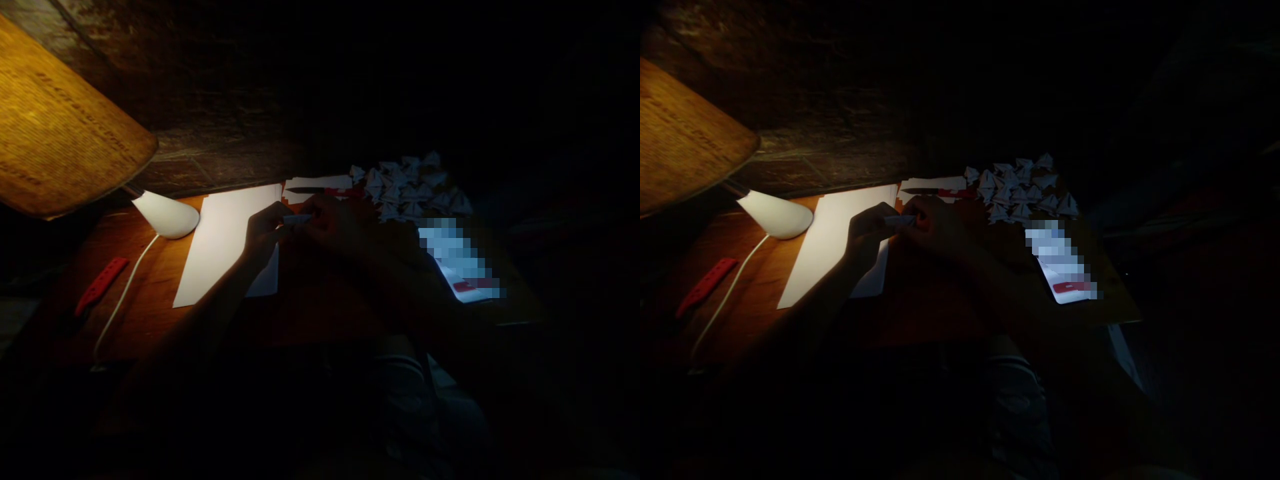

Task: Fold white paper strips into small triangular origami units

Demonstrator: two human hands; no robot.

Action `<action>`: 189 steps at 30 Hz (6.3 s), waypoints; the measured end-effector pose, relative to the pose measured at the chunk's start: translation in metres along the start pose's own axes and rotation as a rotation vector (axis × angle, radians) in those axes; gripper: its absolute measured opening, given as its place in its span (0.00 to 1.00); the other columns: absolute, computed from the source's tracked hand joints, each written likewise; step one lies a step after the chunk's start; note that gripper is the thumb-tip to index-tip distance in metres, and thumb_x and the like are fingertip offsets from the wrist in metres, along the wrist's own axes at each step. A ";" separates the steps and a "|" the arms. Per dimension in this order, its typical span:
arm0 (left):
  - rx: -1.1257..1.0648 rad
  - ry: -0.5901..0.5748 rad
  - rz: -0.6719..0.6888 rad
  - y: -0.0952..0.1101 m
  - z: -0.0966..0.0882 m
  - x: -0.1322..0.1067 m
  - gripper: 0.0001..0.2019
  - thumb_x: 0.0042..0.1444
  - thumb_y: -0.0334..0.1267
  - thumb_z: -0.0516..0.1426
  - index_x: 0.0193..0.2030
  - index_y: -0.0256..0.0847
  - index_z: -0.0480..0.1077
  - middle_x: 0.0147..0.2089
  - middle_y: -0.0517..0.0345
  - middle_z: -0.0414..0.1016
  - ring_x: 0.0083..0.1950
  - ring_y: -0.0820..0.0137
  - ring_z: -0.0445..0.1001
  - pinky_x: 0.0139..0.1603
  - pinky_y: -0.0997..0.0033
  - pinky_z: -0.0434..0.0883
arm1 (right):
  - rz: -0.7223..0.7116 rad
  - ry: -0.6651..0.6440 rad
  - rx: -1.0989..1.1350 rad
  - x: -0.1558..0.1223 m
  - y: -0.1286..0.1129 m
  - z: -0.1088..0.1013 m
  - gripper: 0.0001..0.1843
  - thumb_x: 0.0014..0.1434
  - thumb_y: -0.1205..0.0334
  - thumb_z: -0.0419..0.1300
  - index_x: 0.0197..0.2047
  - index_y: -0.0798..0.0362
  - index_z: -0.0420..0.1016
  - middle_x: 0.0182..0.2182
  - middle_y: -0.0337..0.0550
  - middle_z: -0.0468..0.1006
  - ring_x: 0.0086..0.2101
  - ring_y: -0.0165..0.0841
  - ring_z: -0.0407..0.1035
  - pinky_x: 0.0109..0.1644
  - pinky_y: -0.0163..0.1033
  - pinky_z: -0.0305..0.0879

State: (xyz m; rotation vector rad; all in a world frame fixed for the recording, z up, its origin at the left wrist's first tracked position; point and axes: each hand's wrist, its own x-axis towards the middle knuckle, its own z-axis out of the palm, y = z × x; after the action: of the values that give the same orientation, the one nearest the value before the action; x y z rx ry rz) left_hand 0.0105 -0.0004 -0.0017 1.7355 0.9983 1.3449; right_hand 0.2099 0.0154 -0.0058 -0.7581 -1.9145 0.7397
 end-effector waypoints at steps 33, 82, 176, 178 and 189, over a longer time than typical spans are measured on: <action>0.235 0.050 0.112 -0.005 -0.005 0.001 0.11 0.56 0.42 0.70 0.29 0.43 0.76 0.29 0.58 0.77 0.33 0.70 0.74 0.37 0.65 0.70 | 0.077 -0.121 -0.171 0.002 -0.003 0.000 0.21 0.65 0.42 0.68 0.35 0.52 0.79 0.37 0.43 0.80 0.37 0.35 0.69 0.41 0.41 0.57; -0.087 0.029 -0.087 -0.001 0.001 0.001 0.17 0.55 0.50 0.70 0.31 0.43 0.71 0.25 0.63 0.69 0.26 0.73 0.69 0.29 0.70 0.67 | 0.270 -0.133 0.397 0.001 -0.001 0.003 0.18 0.60 0.45 0.70 0.36 0.52 0.79 0.35 0.43 0.82 0.36 0.36 0.73 0.43 0.43 0.72; 0.040 -0.030 -0.379 0.004 0.008 -0.005 0.12 0.43 0.44 0.69 0.25 0.40 0.72 0.24 0.59 0.70 0.26 0.73 0.66 0.27 0.71 0.59 | 0.157 -0.050 -0.022 0.007 0.004 -0.021 0.08 0.57 0.60 0.71 0.38 0.52 0.79 0.35 0.43 0.82 0.35 0.36 0.72 0.40 0.42 0.66; 0.026 0.003 -0.350 0.001 0.007 -0.004 0.12 0.44 0.43 0.69 0.25 0.40 0.72 0.25 0.58 0.71 0.28 0.71 0.68 0.28 0.70 0.62 | 0.179 -0.041 -0.014 0.007 0.002 -0.022 0.06 0.57 0.62 0.70 0.37 0.52 0.80 0.35 0.43 0.83 0.35 0.36 0.72 0.40 0.42 0.66; 0.048 0.016 -0.310 0.012 0.011 -0.006 0.14 0.48 0.46 0.69 0.25 0.40 0.72 0.26 0.58 0.70 0.29 0.72 0.67 0.29 0.69 0.62 | 0.228 -0.025 -0.007 0.005 -0.003 -0.018 0.03 0.54 0.65 0.68 0.31 0.53 0.78 0.31 0.41 0.82 0.33 0.34 0.71 0.38 0.39 0.67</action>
State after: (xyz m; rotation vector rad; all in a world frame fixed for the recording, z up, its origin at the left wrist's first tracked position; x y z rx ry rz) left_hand 0.0226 -0.0120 0.0045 1.5299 1.2596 1.1453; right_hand 0.2232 0.0206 0.0058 -0.9866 -1.8732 0.8854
